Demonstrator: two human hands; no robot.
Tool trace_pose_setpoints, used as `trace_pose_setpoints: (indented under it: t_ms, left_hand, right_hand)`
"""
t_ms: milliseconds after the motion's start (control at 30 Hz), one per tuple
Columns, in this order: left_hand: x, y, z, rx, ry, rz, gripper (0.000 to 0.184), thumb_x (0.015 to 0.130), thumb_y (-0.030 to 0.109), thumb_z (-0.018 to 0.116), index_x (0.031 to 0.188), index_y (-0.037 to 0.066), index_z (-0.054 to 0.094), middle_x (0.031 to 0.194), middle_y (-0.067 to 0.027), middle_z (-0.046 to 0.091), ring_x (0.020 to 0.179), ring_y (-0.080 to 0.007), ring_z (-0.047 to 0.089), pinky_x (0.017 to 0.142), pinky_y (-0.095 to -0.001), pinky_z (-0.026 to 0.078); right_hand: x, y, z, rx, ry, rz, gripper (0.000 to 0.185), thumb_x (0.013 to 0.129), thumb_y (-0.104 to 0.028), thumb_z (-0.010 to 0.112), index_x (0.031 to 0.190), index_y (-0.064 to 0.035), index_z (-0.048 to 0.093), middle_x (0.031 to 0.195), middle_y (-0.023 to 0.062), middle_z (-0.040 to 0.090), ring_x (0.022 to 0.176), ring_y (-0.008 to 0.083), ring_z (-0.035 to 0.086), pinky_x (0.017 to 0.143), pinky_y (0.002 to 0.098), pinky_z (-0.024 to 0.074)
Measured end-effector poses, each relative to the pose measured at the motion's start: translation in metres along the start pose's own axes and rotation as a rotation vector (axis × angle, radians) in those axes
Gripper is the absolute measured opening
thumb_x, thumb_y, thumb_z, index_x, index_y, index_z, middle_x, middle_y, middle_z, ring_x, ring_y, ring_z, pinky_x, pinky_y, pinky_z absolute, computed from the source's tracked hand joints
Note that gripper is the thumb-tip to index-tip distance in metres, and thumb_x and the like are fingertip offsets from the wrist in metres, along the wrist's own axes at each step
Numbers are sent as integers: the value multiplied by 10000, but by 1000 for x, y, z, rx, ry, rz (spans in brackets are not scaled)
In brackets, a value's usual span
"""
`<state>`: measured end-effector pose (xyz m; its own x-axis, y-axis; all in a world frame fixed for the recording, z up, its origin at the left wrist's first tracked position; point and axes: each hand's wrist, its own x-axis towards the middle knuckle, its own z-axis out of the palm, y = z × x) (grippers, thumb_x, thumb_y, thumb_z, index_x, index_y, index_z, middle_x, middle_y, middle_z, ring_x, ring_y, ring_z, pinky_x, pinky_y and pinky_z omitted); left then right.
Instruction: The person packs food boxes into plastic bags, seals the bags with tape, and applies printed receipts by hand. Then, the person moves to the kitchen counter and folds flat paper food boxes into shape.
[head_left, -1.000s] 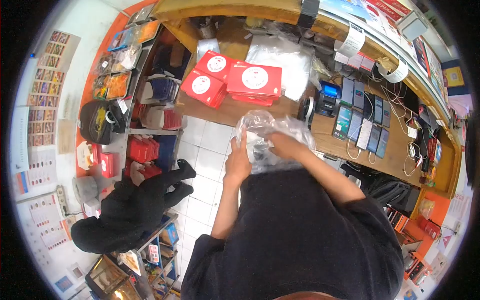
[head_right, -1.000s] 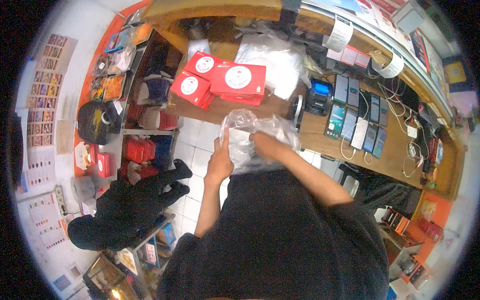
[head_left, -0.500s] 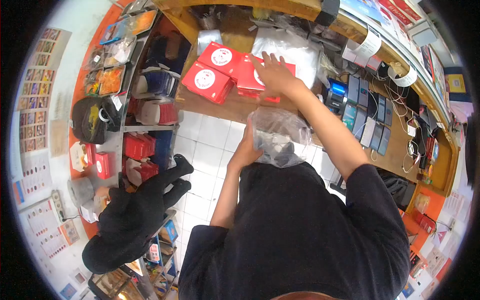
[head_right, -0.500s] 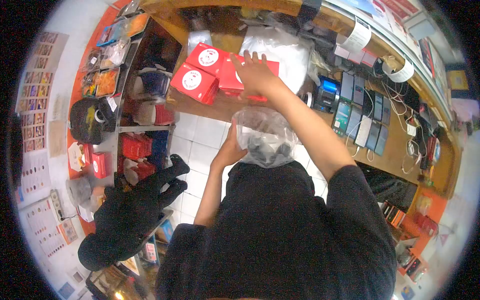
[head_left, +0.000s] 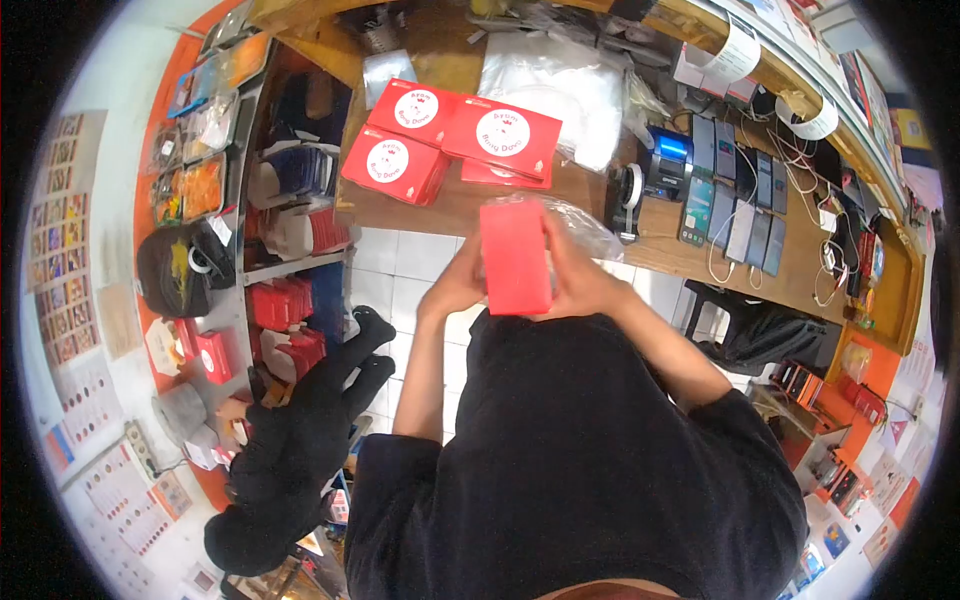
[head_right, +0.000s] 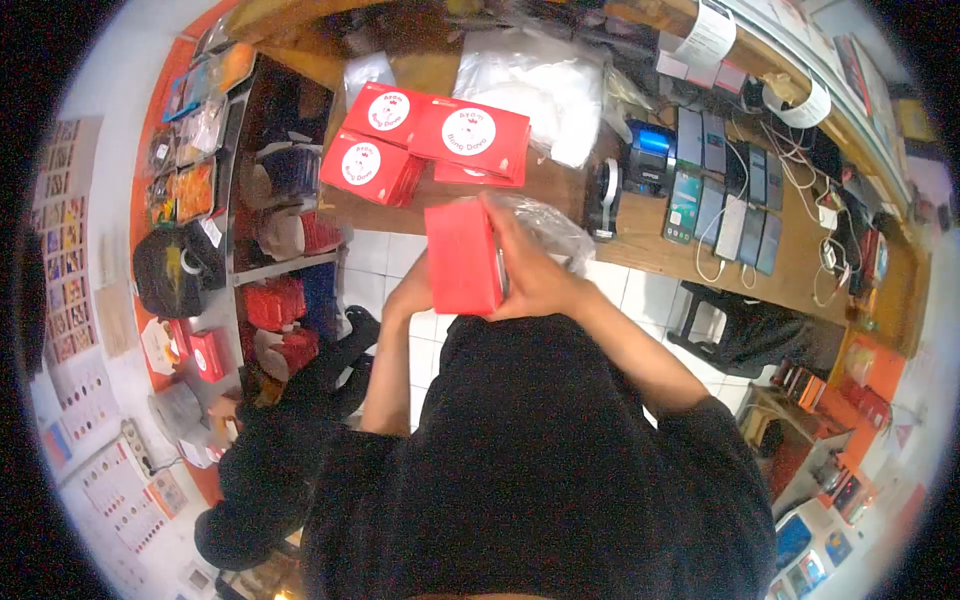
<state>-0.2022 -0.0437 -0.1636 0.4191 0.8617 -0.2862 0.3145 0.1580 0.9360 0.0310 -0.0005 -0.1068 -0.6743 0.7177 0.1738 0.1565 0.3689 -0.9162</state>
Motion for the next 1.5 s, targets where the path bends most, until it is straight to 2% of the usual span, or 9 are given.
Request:
trace_pose_setpoints:
  t_ms: [233,367,567,900,1000,1067,1167,1267,1500]
  left_hand:
    - [6,-9,-11,380,-19,-87,1043,754,-70,577,1596,39,-30,1647,-256,101,1527,-350,157,1228,-406,233]
    - [31,-6,1,358,85,65,988,758,-107,479,1593,27,-31,1640,-261,135,1515,-370,194,1239,-404,185]
    - [-9,45,-42,392,81,18,953,761,-111,475,1599,31,42,1640,-255,150,1517,-369,196,1233,-403,189]
    - [-13,48,-57,318,129,-10,878,787,-112,501,1591,58,190,1643,-207,203,1515,-366,214,1218,-404,232]
    - [-20,60,-64,392,155,-78,815,786,-137,490,1547,120,347,1621,-201,264,1500,-363,260,1131,-391,381]
    - [-19,57,-61,421,215,-91,686,816,-127,527,1443,151,518,1497,-189,430,1181,-322,558,843,-349,507]
    - [-18,58,-64,368,181,-137,638,830,-110,550,1409,157,563,1394,-172,506,820,-254,605,693,-329,493]
    - [-13,60,-64,303,215,-153,626,833,-97,566,1405,159,569,1329,-164,541,637,-209,530,656,-318,476]
    - [1,63,-66,320,207,-124,641,819,-88,590,1424,116,533,1304,-176,551,650,-205,511,646,-317,463]
  right_hand:
    - [-43,75,20,-516,-202,369,996,639,-174,834,1485,-15,334,1344,238,452,1240,406,482,1075,508,392]
    - [-8,88,54,-912,-103,129,724,803,-141,670,1476,-58,416,1280,211,530,1218,359,489,1027,474,427]
    - [-9,137,85,-576,-271,529,793,811,-44,628,1534,-42,300,1479,249,410,1416,415,356,1134,450,370]
    - [12,148,100,-805,-354,368,583,940,-140,540,1493,-49,380,1557,212,358,1424,445,324,1034,525,442]
    - [15,111,53,-602,-506,285,586,936,-261,636,1439,-20,452,1411,219,506,1311,416,468,1001,510,466]
    - [39,63,-30,35,-918,282,598,915,-313,710,1386,0,514,1230,233,639,1228,376,572,996,491,483]
    - [46,71,-119,669,-302,660,229,942,-138,628,1085,38,654,955,139,726,833,175,731,704,307,572]
    - [55,163,-151,-955,440,811,428,823,-349,751,1050,1,656,903,223,718,829,386,695,733,477,536]
    - [48,261,-169,-1138,533,856,243,810,-206,726,923,8,696,907,188,715,903,381,672,811,413,517]
